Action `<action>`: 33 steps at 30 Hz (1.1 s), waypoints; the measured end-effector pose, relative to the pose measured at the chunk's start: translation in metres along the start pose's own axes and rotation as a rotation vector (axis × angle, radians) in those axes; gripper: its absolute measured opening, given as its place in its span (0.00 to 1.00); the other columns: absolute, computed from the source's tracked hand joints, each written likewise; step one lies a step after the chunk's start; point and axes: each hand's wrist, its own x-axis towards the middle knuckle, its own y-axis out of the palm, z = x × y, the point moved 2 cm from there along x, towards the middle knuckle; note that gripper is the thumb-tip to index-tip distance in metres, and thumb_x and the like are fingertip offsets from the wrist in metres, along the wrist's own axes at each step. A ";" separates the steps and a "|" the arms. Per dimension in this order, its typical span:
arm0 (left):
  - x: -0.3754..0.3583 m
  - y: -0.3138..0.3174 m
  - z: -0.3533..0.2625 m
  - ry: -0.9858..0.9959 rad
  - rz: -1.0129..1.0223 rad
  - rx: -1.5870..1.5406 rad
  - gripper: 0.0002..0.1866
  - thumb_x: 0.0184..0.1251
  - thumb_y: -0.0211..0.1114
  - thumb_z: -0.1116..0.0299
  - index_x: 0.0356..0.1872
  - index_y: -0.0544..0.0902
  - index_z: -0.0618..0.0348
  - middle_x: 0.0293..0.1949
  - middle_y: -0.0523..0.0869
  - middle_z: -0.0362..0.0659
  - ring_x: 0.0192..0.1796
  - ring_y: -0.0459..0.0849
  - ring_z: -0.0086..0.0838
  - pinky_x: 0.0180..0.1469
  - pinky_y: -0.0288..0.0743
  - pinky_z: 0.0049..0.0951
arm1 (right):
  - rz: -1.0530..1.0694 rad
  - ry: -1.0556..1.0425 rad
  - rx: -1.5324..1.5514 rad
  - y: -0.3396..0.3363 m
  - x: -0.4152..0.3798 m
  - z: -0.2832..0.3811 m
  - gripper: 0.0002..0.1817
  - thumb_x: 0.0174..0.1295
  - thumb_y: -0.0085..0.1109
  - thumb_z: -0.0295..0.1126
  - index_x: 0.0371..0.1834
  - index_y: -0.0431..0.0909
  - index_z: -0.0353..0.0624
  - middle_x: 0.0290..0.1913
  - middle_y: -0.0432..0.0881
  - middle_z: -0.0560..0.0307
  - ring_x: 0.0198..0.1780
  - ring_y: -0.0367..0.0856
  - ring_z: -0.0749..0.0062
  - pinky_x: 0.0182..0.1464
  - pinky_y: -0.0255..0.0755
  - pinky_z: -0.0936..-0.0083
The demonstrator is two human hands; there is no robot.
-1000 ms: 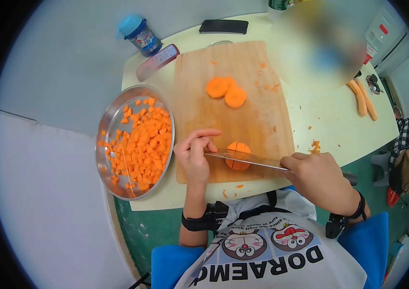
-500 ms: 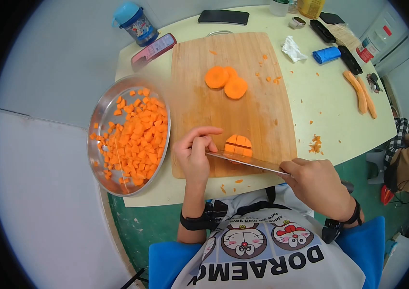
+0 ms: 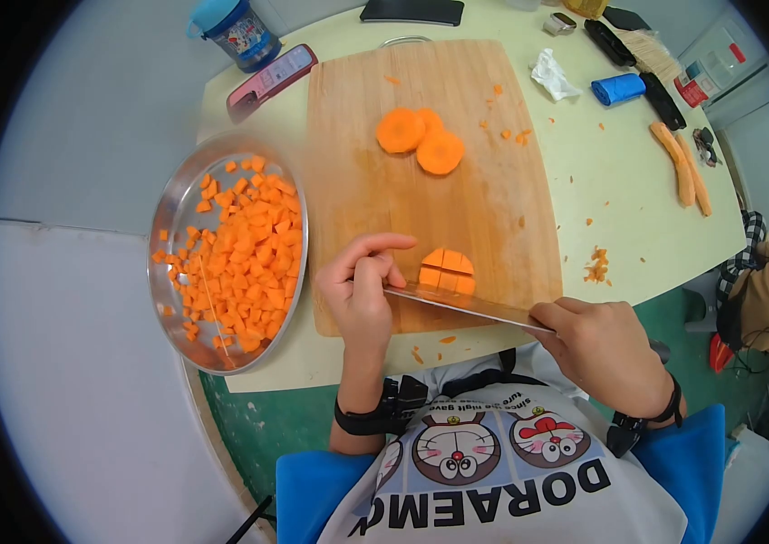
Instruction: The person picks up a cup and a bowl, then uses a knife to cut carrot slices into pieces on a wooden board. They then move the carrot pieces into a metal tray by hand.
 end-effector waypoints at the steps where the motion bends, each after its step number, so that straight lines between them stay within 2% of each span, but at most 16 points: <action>1: 0.000 0.000 0.001 -0.005 0.001 0.001 0.14 0.53 0.47 0.75 0.30 0.82 0.73 0.14 0.73 0.40 0.18 0.68 0.18 0.22 0.59 0.17 | -0.014 -0.028 0.004 0.001 -0.001 -0.001 0.07 0.57 0.59 0.33 0.28 0.76 0.42 0.24 0.77 0.56 0.23 0.78 0.59 0.25 0.72 0.68; 7: 0.001 0.002 0.002 0.005 0.019 -0.020 0.14 0.53 0.47 0.75 0.29 0.81 0.74 0.14 0.72 0.40 0.17 0.66 0.18 0.22 0.56 0.17 | -0.020 -0.049 0.019 0.001 0.000 -0.003 0.07 0.55 0.59 0.32 0.28 0.74 0.42 0.24 0.75 0.58 0.23 0.78 0.60 0.23 0.71 0.69; 10: 0.001 0.002 0.003 -0.010 0.001 -0.044 0.15 0.50 0.45 0.76 0.27 0.82 0.71 0.14 0.68 0.36 0.17 0.67 0.17 0.21 0.58 0.17 | -0.016 -0.038 0.026 0.001 0.000 -0.002 0.07 0.54 0.59 0.32 0.28 0.74 0.42 0.24 0.75 0.58 0.23 0.78 0.61 0.23 0.71 0.69; 16: 0.000 0.001 0.003 0.013 -0.006 -0.059 0.14 0.54 0.47 0.75 0.27 0.82 0.72 0.14 0.72 0.38 0.18 0.67 0.16 0.21 0.58 0.17 | -0.030 -0.046 0.035 0.002 0.000 -0.003 0.07 0.53 0.59 0.32 0.28 0.74 0.42 0.23 0.76 0.58 0.22 0.78 0.61 0.22 0.71 0.68; 18: -0.001 0.001 0.003 -0.012 0.002 -0.008 0.15 0.59 0.48 0.71 0.30 0.79 0.74 0.14 0.72 0.40 0.17 0.67 0.19 0.22 0.58 0.17 | -0.030 -0.045 0.034 0.002 -0.001 -0.003 0.06 0.53 0.59 0.32 0.28 0.74 0.42 0.23 0.75 0.58 0.22 0.78 0.61 0.22 0.71 0.69; 21: -0.002 0.000 0.004 -0.012 0.002 -0.018 0.15 0.61 0.49 0.70 0.31 0.79 0.74 0.14 0.72 0.40 0.18 0.68 0.20 0.22 0.59 0.18 | -0.033 -0.054 0.035 0.002 -0.001 -0.003 0.06 0.53 0.59 0.31 0.28 0.74 0.42 0.22 0.75 0.58 0.22 0.78 0.61 0.22 0.71 0.69; 33: -0.005 -0.006 0.003 -0.022 -0.047 -0.028 0.15 0.61 0.49 0.70 0.32 0.79 0.74 0.14 0.72 0.41 0.18 0.68 0.21 0.24 0.62 0.19 | -0.031 -0.107 0.033 -0.001 0.000 0.000 0.05 0.54 0.57 0.31 0.28 0.73 0.42 0.22 0.75 0.58 0.22 0.79 0.61 0.22 0.71 0.69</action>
